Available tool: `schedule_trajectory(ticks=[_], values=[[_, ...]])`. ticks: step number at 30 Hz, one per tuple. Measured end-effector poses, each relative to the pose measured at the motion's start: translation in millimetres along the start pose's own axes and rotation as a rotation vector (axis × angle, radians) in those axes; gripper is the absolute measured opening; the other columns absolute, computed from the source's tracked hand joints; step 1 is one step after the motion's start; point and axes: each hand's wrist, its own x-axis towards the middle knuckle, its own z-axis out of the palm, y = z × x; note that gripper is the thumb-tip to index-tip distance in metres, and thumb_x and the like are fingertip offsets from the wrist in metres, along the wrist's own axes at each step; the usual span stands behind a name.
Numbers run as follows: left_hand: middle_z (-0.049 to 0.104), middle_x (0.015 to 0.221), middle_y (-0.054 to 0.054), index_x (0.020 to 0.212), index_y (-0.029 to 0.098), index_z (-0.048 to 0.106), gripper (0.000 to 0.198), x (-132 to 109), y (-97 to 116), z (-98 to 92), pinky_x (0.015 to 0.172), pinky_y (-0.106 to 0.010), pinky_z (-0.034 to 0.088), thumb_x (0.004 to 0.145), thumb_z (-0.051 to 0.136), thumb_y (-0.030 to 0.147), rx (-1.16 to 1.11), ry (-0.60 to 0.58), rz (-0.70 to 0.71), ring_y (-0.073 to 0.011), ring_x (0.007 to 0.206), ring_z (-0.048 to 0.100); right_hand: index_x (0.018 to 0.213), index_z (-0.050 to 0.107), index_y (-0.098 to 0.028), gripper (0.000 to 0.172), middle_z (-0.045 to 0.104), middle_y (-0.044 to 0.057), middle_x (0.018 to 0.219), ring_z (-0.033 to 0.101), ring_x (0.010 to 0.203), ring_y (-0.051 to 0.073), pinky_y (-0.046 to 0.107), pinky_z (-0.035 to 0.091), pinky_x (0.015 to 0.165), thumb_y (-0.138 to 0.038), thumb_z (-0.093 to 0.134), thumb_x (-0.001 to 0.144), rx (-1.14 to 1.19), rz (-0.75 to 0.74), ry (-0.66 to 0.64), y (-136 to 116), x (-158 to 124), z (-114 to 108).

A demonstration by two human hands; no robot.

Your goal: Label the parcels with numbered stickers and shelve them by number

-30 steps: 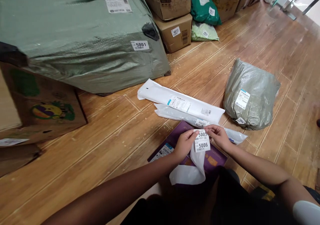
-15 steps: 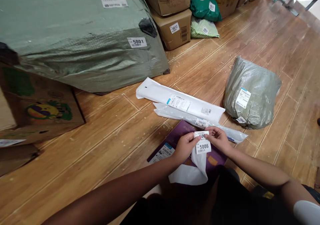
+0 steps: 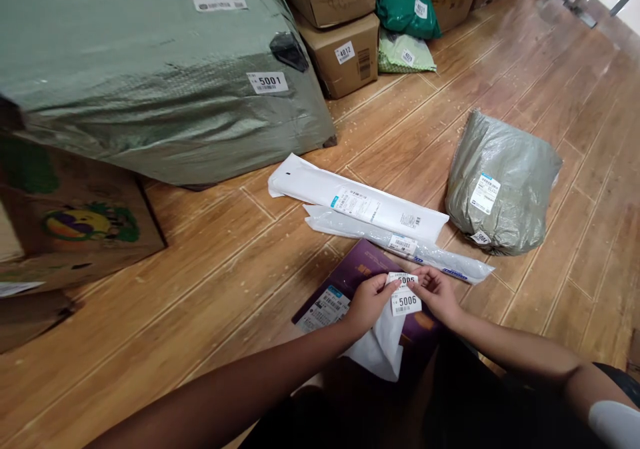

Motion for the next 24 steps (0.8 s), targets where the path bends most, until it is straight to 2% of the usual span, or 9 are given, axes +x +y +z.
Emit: schedule_trajectory(ticks=[7,10,13,16,18,20,22,24], values=[[0.065,0.065,-0.001,0.07,0.019,0.062,0.04,-3.5,-10.8,-3.6,0.059,-0.028,0.045,0.07,0.068,0.058,0.162,0.073,0.015,-0.0198,0.067,0.06,0.084,0.063,-0.022,0.046,0.06,-0.002,0.066,0.054,0.059,0.013,0.028,0.047,0.057,-0.061,0.08,0.066,-0.002,0.036,-0.008,12.2,-8.7,1.0],[0.065,0.067,0.0,0.072,0.019,0.063,0.041,-4.3,-8.9,-2.7,0.06,-0.028,0.046,0.07,0.068,0.059,0.111,0.07,0.012,-0.0192,0.067,0.06,0.09,0.062,-0.022,0.047,0.061,-0.002,0.069,0.057,0.062,0.013,0.028,0.049,0.06,-0.058,0.081,0.066,0.041,0.039,-0.017,11.5,-8.0,0.1],[0.068,0.07,-0.002,0.076,0.018,0.065,0.043,-3.6,-1.5,-1.2,0.063,-0.03,0.047,0.07,0.066,0.061,0.029,0.065,0.001,-0.0194,0.067,0.061,0.099,0.058,-0.024,0.056,0.062,-0.003,0.073,0.058,0.063,0.013,0.027,0.05,0.06,-0.054,0.086,0.062,0.091,0.06,-0.049,8.0,-6.4,0.2],[0.07,0.074,-0.004,0.079,0.017,0.065,0.045,-1.1,6.0,-1.1,0.065,-0.032,0.048,0.071,0.065,0.062,-0.009,0.104,0.016,-0.021,0.07,0.062,0.097,0.052,-0.025,0.056,0.062,-0.004,0.074,0.057,0.063,0.012,0.027,0.05,0.061,-0.05,0.087,0.062,0.097,0.047,-0.061,4.1,-5.8,0.8],[0.07,0.077,-0.003,0.087,0.019,0.06,0.045,1.3,9.8,-1.8,0.067,-0.032,0.05,0.07,0.068,0.06,-0.078,0.151,0.06,-0.0214,0.073,0.064,0.088,0.048,-0.026,0.05,0.061,-0.004,0.075,0.057,0.065,0.012,0.027,0.05,0.063,-0.051,0.085,0.065,0.09,-0.006,-0.038,0.7,-5.1,0.6],[0.066,0.07,0.002,0.089,0.023,0.049,0.044,3.0,13.1,-2.9,0.064,-0.029,0.049,0.069,0.071,0.054,-0.143,0.201,0.125,-0.0184,0.069,0.064,0.079,0.046,-0.025,0.047,0.059,-0.004,0.072,0.055,0.065,0.012,0.027,0.049,0.064,-0.052,0.083,0.069,0.058,-0.061,-0.033,-4.0,-3.7,-0.3],[0.058,0.062,0.008,0.088,0.025,0.039,0.043,2.8,15.9,-3.8,0.061,-0.025,0.048,0.073,0.071,0.049,-0.162,0.202,0.178,-0.0147,0.062,0.061,0.076,0.052,-0.024,0.042,0.058,-0.003,0.069,0.053,0.063,0.012,0.027,0.048,0.063,-0.053,0.081,0.07,0.002,-0.091,-0.057,-10.1,-1.9,-1.4],[0.058,0.064,0.008,0.09,0.025,0.038,0.037,0.5,17.5,-3.5,0.061,-0.025,0.048,0.079,0.066,0.047,-0.162,0.156,0.21,-0.0138,0.061,0.06,0.079,0.062,-0.023,0.038,0.06,-0.002,0.065,0.053,0.061,0.013,0.028,0.047,0.061,-0.055,0.081,0.069,-0.047,-0.086,-0.08,-17.1,-0.1,-2.1]])
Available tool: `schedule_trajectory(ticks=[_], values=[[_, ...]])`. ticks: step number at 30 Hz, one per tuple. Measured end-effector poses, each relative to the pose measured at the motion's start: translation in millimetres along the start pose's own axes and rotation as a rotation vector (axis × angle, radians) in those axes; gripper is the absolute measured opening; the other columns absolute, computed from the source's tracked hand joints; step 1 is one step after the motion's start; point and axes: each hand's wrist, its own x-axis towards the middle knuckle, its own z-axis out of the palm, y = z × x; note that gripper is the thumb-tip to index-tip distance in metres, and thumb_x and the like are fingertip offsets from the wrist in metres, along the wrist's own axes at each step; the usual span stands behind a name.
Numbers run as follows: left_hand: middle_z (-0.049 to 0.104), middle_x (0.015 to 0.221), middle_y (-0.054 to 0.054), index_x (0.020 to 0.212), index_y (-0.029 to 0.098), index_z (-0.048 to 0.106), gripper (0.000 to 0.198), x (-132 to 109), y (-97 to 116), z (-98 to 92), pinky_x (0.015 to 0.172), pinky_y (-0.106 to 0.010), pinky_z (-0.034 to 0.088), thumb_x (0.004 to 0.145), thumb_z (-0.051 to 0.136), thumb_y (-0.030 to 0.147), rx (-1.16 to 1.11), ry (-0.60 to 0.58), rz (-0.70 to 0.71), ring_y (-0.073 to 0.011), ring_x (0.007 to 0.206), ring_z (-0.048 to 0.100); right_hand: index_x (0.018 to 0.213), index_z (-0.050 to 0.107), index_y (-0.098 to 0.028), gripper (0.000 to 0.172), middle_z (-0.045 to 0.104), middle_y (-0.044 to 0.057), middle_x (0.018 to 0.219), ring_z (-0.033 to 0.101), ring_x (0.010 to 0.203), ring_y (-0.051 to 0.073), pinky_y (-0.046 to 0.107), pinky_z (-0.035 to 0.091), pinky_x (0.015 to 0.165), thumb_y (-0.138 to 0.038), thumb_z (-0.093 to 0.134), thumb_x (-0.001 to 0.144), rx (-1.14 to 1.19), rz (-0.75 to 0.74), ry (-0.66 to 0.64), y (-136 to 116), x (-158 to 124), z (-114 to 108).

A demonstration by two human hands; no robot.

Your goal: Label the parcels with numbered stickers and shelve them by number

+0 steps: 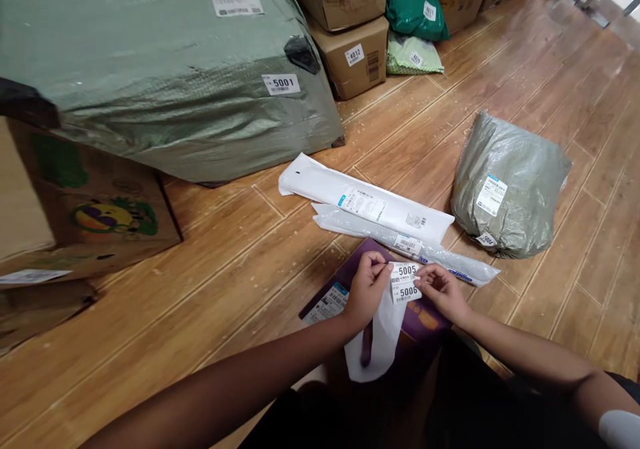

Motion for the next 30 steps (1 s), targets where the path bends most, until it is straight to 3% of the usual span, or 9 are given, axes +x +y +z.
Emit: schedule_trajectory(ticks=[3,6,9,13,17,21,25,27,30], values=[[0.064,0.08,0.002,0.096,0.023,0.043,0.028,-6.3,-0.7,1.3,0.068,-0.028,0.052,0.087,0.059,0.044,0.02,-0.029,0.078,-0.016,0.074,0.064,0.082,0.07,-0.021,0.039,0.065,-0.001,0.066,0.055,0.059,0.013,0.028,0.048,0.06,-0.056,0.082,0.067,-0.007,0.036,0.037,-10.6,2.7,-0.6],[0.061,0.104,-0.005,0.094,0.022,0.049,0.02,-11.9,-4.1,0.9,0.081,-0.032,0.053,0.09,0.057,0.039,0.118,0.025,0.26,-0.0195,0.097,0.062,0.083,0.075,-0.021,0.04,0.07,0.001,0.07,0.059,0.062,0.013,0.027,0.05,0.061,-0.055,0.084,0.064,0.034,0.06,0.095,-19.4,4.6,-0.2],[0.056,0.104,-0.006,0.092,0.022,0.055,0.012,-14.3,-4.2,-2.6,0.087,-0.033,0.051,0.092,0.054,0.034,0.286,0.106,0.411,-0.0199,0.102,0.058,0.082,0.077,-0.022,0.04,0.071,0.001,0.069,0.06,0.06,0.013,0.027,0.05,0.059,-0.054,0.086,0.061,0.067,0.071,0.111,-24.5,5.5,0.9],[0.056,0.093,-0.003,0.093,0.022,0.061,0.016,-15.7,1.3,-7.1,0.087,-0.033,0.05,0.096,0.048,0.031,0.452,0.102,0.453,-0.0177,0.091,0.057,0.081,0.077,-0.022,0.039,0.072,0.002,0.07,0.06,0.059,0.012,0.026,0.051,0.058,-0.053,0.087,0.06,0.084,0.085,0.115,-25.8,5.7,1.7],[0.056,0.096,-0.004,0.087,0.021,0.065,0.019,-15.2,0.2,-8.6,0.093,-0.034,0.05,0.095,0.052,0.033,0.501,0.064,0.469,-0.0181,0.094,0.058,0.082,0.077,-0.021,0.038,0.071,0.001,0.068,0.059,0.058,0.013,0.027,0.052,0.057,-0.052,0.086,0.062,0.067,0.076,0.112,-25.5,6.5,0.3],[0.057,0.112,-0.007,0.09,0.022,0.066,0.013,-11.2,-6.1,-10.8,0.102,-0.039,0.048,0.086,0.068,0.034,0.528,0.067,0.514,-0.0221,0.111,0.058,0.083,0.077,-0.02,0.038,0.072,0.002,0.069,0.059,0.058,0.013,0.027,0.051,0.057,-0.051,0.086,0.062,0.089,0.104,0.104,-22.4,7.0,-0.7],[0.052,0.142,-0.012,0.084,0.02,0.067,0.012,-6.6,-2.0,-13.7,0.11,-0.046,0.042,0.083,0.072,0.032,0.568,-0.075,0.597,-0.0282,0.132,0.05,0.092,0.076,-0.023,0.041,0.075,0.001,0.079,0.064,0.067,0.013,0.027,0.053,0.067,-0.044,0.09,0.06,0.203,0.197,-0.037,-16.2,4.5,-0.1],[0.061,0.135,-0.013,0.076,0.02,0.066,0.016,-5.4,3.4,-14.3,0.111,-0.046,0.041,0.088,0.066,0.03,0.561,-0.186,0.605,-0.028,0.128,0.055,0.097,0.075,-0.025,0.044,0.075,0.001,0.088,0.067,0.076,0.014,0.029,0.054,0.075,-0.04,0.091,0.059,0.201,0.186,-0.137,-14.3,2.6,-0.5],[0.073,0.095,-0.009,0.077,0.02,0.067,0.019,-5.7,8.8,-13.3,0.092,-0.037,0.052,0.091,0.061,0.032,0.502,-0.277,0.516,-0.0215,0.094,0.068,0.085,0.076,-0.023,0.03,0.072,0.002,0.087,0.064,0.08,0.015,0.029,0.053,0.076,-0.042,0.087,0.064,0.01,0.027,-0.115,-13.4,0.7,-2.2]])
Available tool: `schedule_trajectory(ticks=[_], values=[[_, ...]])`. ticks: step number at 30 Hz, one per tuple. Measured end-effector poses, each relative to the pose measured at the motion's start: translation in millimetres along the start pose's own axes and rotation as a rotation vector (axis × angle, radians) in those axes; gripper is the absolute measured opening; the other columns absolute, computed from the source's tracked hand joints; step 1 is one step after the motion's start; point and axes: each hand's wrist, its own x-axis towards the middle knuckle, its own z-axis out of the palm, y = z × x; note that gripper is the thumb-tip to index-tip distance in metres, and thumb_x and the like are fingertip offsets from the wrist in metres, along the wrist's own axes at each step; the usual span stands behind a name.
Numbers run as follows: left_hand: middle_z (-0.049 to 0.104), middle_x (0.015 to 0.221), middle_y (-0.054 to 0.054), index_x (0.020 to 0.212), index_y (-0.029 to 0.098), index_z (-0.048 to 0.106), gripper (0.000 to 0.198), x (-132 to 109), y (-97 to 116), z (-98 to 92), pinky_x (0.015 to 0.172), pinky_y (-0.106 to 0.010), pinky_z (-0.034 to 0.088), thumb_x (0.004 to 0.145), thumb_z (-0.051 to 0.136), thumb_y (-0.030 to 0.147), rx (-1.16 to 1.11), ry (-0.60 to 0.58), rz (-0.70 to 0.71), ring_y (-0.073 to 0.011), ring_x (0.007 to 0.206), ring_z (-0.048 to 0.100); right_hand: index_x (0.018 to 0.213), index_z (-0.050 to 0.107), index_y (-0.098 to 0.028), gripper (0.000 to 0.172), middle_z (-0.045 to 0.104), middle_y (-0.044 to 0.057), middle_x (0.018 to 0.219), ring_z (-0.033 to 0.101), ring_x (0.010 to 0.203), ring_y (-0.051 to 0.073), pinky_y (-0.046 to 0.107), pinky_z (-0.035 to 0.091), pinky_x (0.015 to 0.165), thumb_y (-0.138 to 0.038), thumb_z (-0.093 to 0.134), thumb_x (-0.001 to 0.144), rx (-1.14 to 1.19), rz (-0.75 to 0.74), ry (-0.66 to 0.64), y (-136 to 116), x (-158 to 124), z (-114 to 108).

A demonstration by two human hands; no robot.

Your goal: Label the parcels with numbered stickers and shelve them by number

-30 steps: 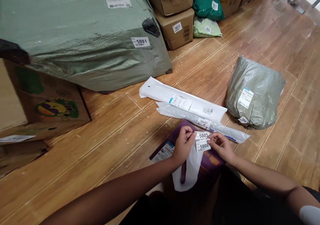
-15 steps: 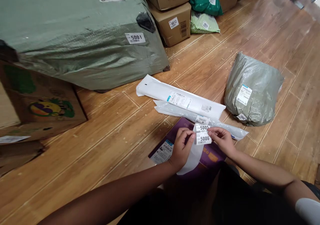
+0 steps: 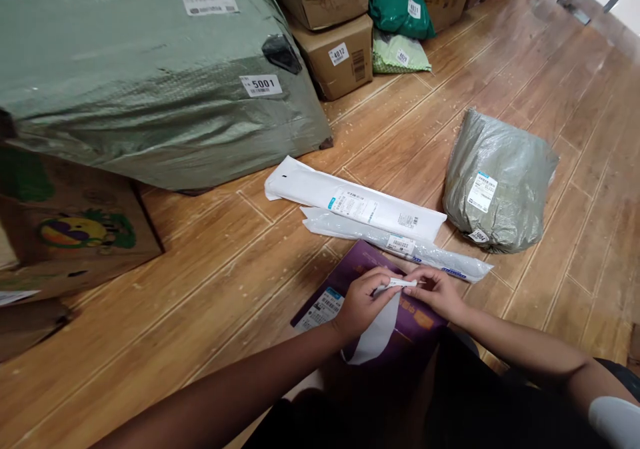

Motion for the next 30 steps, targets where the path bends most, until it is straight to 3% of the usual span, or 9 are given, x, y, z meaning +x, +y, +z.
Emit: schedule_trajectory(ticks=[2,4,8,13,19,23,26,28,30], values=[[0.07,0.081,-0.005,0.079,0.019,0.067,0.018,-0.7,1.0,2.5,0.077,-0.03,0.052,0.089,0.061,0.033,-0.028,0.016,-0.091,-0.018,0.078,0.065,0.076,0.076,-0.022,0.027,0.069,0.003,0.082,0.062,0.078,0.015,0.028,0.051,0.072,-0.046,0.084,0.068,-0.109,-0.069,0.078,1.4,-0.5,-0.1],[0.065,0.075,-0.002,0.074,0.02,0.064,0.021,-2.9,-0.1,7.7,0.07,-0.027,0.048,0.087,0.061,0.036,-0.043,0.063,-0.198,-0.0163,0.072,0.061,0.076,0.075,-0.021,0.033,0.069,0.003,0.076,0.061,0.072,0.015,0.027,0.05,0.067,-0.052,0.083,0.067,-0.098,-0.022,0.115,5.4,-0.2,1.3],[0.05,0.061,0.004,0.065,0.021,0.052,0.03,-9.6,-6.5,20.9,0.062,-0.025,0.04,0.079,0.06,0.045,-0.139,0.121,-0.471,-0.0137,0.062,0.048,0.075,0.074,-0.019,0.046,0.069,0.002,0.064,0.058,0.057,0.013,0.027,0.049,0.058,-0.059,0.087,0.055,0.02,0.151,0.184,19.0,2.3,7.1],[0.043,0.058,0.006,0.063,0.022,0.046,0.035,-13.8,-15.3,28.5,0.058,-0.026,0.034,0.072,0.059,0.053,-0.166,0.171,-0.664,-0.013,0.059,0.04,0.069,0.076,-0.018,0.047,0.07,0.003,0.06,0.055,0.052,0.012,0.026,0.046,0.053,-0.06,0.087,0.051,0.013,0.183,0.234,29.6,5.9,16.1],[0.042,0.058,0.007,0.061,0.023,0.04,0.045,-14.7,-22.6,28.4,0.061,-0.025,0.036,0.065,0.071,0.055,-0.129,0.277,-0.603,-0.0131,0.061,0.043,0.067,0.075,-0.019,0.048,0.07,0.003,0.061,0.054,0.051,0.012,0.026,0.045,0.05,-0.064,0.085,0.051,-0.018,0.107,0.32,28.2,18.6,12.2],[0.055,0.061,0.007,0.077,0.022,0.047,0.038,-23.0,-24.9,24.6,0.058,-0.025,0.04,0.072,0.071,0.051,-0.329,0.172,-0.642,-0.0126,0.058,0.05,0.068,0.073,-0.019,0.049,0.066,0.0,0.055,0.052,0.047,0.011,0.026,0.045,0.048,-0.063,0.087,0.049,0.035,0.189,0.255,20.2,27.0,-2.4],[0.071,0.086,-0.001,0.099,0.021,0.056,0.041,-23.2,-26.2,17.1,0.067,-0.028,0.048,0.072,0.075,0.046,-0.418,0.152,-0.603,-0.015,0.069,0.061,0.071,0.072,-0.019,0.046,0.066,0.0,0.056,0.053,0.047,0.011,0.026,0.045,0.048,-0.06,0.086,0.056,0.02,0.166,0.156,17.7,25.7,-5.2],[0.071,0.086,-0.003,0.094,0.018,0.062,0.038,-18.9,-27.4,12.2,0.067,-0.029,0.048,0.072,0.076,0.045,-0.424,0.055,-0.596,-0.0162,0.072,0.062,0.074,0.073,-0.019,0.043,0.065,0.0,0.056,0.052,0.047,0.011,0.025,0.044,0.047,-0.059,0.084,0.061,-0.01,0.127,0.136,20.0,22.7,-1.4],[0.067,0.073,-0.001,0.078,0.016,0.062,0.035,-13.9,-28.7,9.2,0.062,-0.028,0.044,0.072,0.074,0.049,-0.417,-0.049,-0.619,-0.0152,0.065,0.057,0.076,0.074,-0.02,0.04,0.065,0.0,0.057,0.053,0.048,0.012,0.027,0.045,0.049,-0.058,0.082,0.064,-0.053,0.085,0.155,23.5,20.4,3.8]])
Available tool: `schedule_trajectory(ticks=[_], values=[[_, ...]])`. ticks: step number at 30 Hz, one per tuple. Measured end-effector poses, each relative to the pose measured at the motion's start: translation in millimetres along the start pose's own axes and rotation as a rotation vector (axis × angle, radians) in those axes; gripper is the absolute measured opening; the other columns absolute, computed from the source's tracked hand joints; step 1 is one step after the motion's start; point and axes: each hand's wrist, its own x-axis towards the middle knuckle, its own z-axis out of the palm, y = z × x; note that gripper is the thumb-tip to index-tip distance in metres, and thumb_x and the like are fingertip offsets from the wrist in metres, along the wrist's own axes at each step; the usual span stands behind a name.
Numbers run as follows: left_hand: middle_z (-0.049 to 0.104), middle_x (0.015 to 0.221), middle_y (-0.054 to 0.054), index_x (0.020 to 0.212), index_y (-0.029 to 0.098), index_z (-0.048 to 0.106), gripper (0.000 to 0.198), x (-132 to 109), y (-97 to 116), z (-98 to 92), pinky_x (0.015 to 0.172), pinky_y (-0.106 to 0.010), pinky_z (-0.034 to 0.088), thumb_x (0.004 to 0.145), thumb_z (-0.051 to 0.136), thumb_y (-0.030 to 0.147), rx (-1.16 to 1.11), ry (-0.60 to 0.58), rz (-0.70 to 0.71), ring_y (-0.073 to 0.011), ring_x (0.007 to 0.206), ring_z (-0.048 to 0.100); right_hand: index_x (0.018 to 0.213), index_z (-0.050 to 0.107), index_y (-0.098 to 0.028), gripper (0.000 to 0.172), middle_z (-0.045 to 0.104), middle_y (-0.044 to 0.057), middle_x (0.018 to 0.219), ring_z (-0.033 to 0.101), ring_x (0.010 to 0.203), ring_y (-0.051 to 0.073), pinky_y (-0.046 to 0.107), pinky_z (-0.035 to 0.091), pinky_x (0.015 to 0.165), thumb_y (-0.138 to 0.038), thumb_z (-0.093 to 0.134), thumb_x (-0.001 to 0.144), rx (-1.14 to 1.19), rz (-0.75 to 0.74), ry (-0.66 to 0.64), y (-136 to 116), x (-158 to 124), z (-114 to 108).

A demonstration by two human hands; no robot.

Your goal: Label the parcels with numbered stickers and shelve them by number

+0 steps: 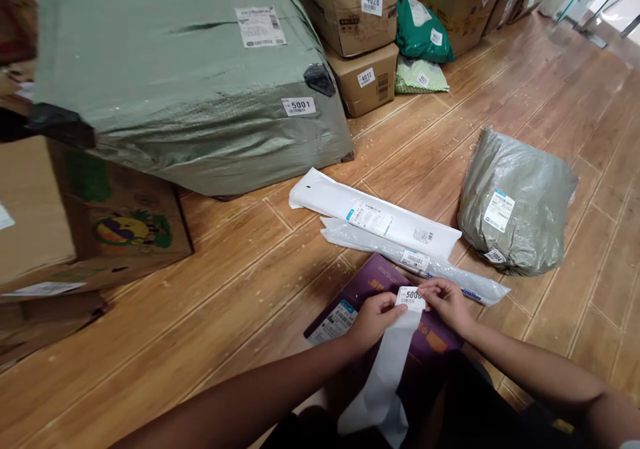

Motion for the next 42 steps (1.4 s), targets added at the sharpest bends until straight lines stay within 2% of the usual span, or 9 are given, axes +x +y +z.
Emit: schedule_trajectory(ticks=[5,9,14,19,23,29,35,39,42], values=[[0.05,0.06,0.005,0.064,0.018,0.049,0.037,-2.6,-5.6,-10.8,0.056,-0.025,0.033,0.076,0.07,0.045,0.176,0.025,0.062,-0.0117,0.059,0.045,0.075,0.073,-0.022,0.035,0.07,0.003,0.069,0.058,0.061,0.017,0.032,0.05,0.06,-0.055,0.079,0.067,-0.129,-0.165,0.181,-14.0,21.4,1.2],[0.055,0.067,0.002,0.068,0.02,0.051,0.024,-14.6,-27.3,-42.7,0.06,-0.027,0.035,0.088,0.058,0.03,0.713,-0.049,0.43,-0.0143,0.064,0.05,0.075,0.068,-0.02,0.033,0.064,0.001,0.068,0.056,0.062,0.016,0.031,0.049,0.063,-0.053,0.071,0.076,-0.276,-0.341,0.113,-62.5,89.7,18.3],[0.066,0.073,-0.004,0.078,0.019,0.06,0.014,-13.5,-48.9,-72.0,0.064,-0.032,0.04,0.091,0.056,0.021,1.233,-0.25,0.922,-0.0188,0.069,0.057,0.081,0.066,-0.019,0.008,0.064,-0.001,0.072,0.057,0.069,0.014,0.026,0.045,0.069,-0.026,0.064,0.083,-0.834,-0.476,-0.193,-114.7,190.3,131.9],[0.069,0.071,-0.004,0.079,0.021,0.063,0.012,-8.9,-54.6,-68.9,0.06,-0.034,0.041,0.089,0.059,0.018,1.153,-0.23,0.924,-0.0205,0.065,0.058,0.103,0.065,-0.016,0.017,0.071,0.006,0.101,0.062,0.094,0.017,0.027,0.046,0.086,-0.016,0.055,0.089,-1.069,-0.477,-0.143,-128.4,254.3,256.1],[0.072,0.075,-0.006,0.079,0.024,0.065,0.015,-6.7,-63.2,-66.8,0.06,-0.035,0.041,0.088,0.057,0.017,1.035,-0.195,0.912,-0.0216,0.068,0.061,0.113,0.063,-0.014,0.025,0.071,0.012,0.11,0.064,0.098,0.021,0.029,0.047,0.087,-0.014,0.051,0.092,-1.168,-0.438,-0.128,-124.9,282.0,296.3],[0.073,0.076,-0.007,0.076,0.026,0.067,0.014,-2.4,-69.8,-67.0,0.059,-0.038,0.041,0.082,0.061,0.015,0.988,-0.242,0.86,-0.024,0.068,0.063,0.116,0.064,-0.013,0.03,0.068,0.016,0.111,0.064,0.092,0.022,0.032,0.048,0.086,-0.009,0.052,0.088,-1.301,-0.379,-0.115,-112.3,290.2,302.6],[0.072,0.073,-0.008,0.074,0.024,0.067,0.011,-2.9,-65.8,-66.8,0.056,-0.039,0.038,0.08,0.064,0.015,0.962,-0.238,0.867,-0.0241,0.064,0.06,0.131,0.057,-0.017,0.039,0.053,0.02,0.138,0.046,0.128,0.028,0.041,0.036,0.107,-0.016,0.037,0.097,-1.531,-0.654,-0.208,-101.8,276.6,295.4],[0.067,0.066,-0.005,0.066,0.025,0.061,0.016,-6.2,-53.3,-70.8,0.055,-0.037,0.036,0.077,0.063,0.014,0.909,-0.241,0.782,-0.0227,0.061,0.057,0.142,0.051,-0.02,0.05,0.044,0.015,0.152,0.038,0.137,0.035,0.052,0.035,0.111,-0.042,0.05,0.096,-1.584,-0.497,-0.262,-101.6,255.7,256.5],[0.065,0.065,-0.001,0.066,0.025,0.061,0.013,-11.4,-44.4,-74.2,0.058,-0.032,0.038,0.076,0.063,0.016,0.783,-0.164,0.696,-0.0194,0.062,0.057,0.13,0.062,-0.019,0.046,0.055,0.014,0.144,0.044,0.135,0.033,0.052,0.034,0.112,-0.048,0.048,0.097,-1.392,-0.52,-0.315,-107.3,214.8,195.1]])
